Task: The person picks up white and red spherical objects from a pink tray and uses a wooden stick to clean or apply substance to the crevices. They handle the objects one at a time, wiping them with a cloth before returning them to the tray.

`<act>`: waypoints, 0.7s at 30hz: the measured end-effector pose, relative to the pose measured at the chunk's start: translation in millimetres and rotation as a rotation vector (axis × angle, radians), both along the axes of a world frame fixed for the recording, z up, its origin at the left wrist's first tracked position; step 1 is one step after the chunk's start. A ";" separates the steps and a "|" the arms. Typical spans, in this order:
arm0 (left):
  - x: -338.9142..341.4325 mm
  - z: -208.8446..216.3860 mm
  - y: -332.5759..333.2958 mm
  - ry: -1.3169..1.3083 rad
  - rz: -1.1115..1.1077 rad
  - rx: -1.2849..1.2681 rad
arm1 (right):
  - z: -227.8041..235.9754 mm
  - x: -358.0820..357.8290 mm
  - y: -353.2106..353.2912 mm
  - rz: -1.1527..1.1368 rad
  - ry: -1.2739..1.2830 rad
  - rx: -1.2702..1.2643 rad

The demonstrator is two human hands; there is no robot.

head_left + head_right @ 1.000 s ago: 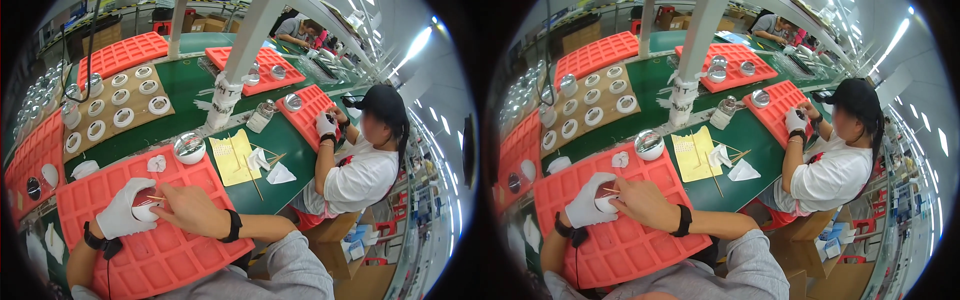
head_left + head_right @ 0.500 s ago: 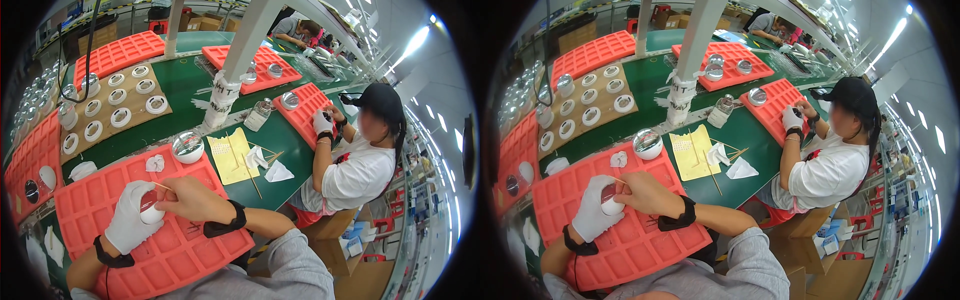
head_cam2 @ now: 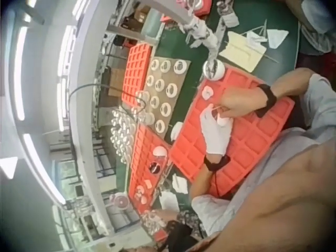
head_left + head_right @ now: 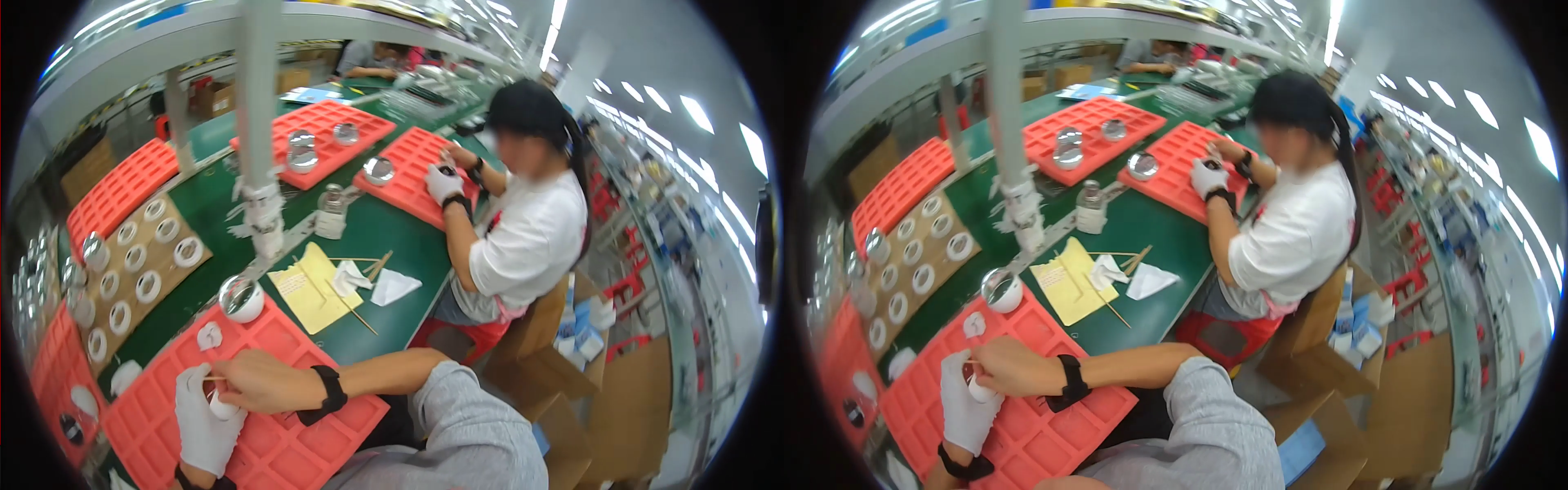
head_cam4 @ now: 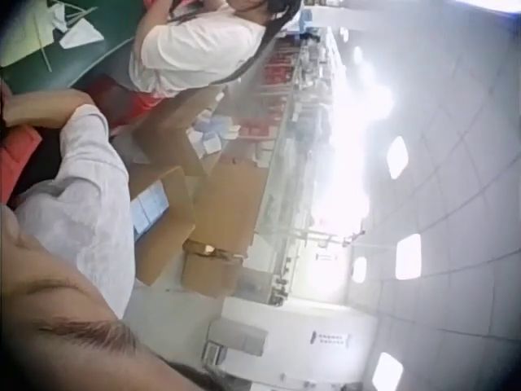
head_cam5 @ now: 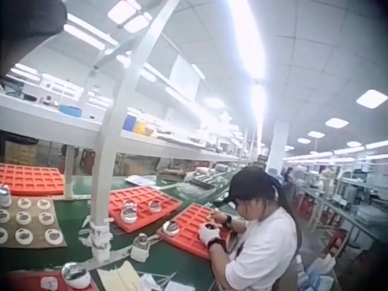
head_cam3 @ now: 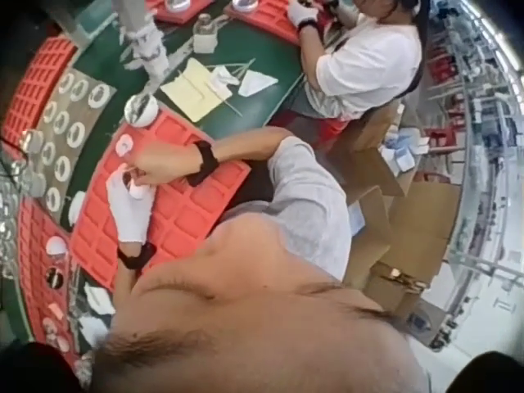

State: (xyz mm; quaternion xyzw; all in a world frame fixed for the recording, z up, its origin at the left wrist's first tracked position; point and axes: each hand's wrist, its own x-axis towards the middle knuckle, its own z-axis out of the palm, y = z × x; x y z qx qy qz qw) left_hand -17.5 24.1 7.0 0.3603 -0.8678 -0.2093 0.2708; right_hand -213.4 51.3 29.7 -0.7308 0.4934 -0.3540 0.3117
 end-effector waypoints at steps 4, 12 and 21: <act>5.5 5.5 -5.7 -0.011 -0.061 0.058 | -9.8 1.0 3.6 -0.079 -0.032 -0.064; 17.3 7.6 -45.8 0.118 -0.208 0.572 | -15.0 1.7 -1.5 -0.071 -0.050 -0.077; 7.8 11.5 -22.8 0.108 -0.129 0.472 | -6.3 -4.4 -2.2 0.021 -0.058 0.056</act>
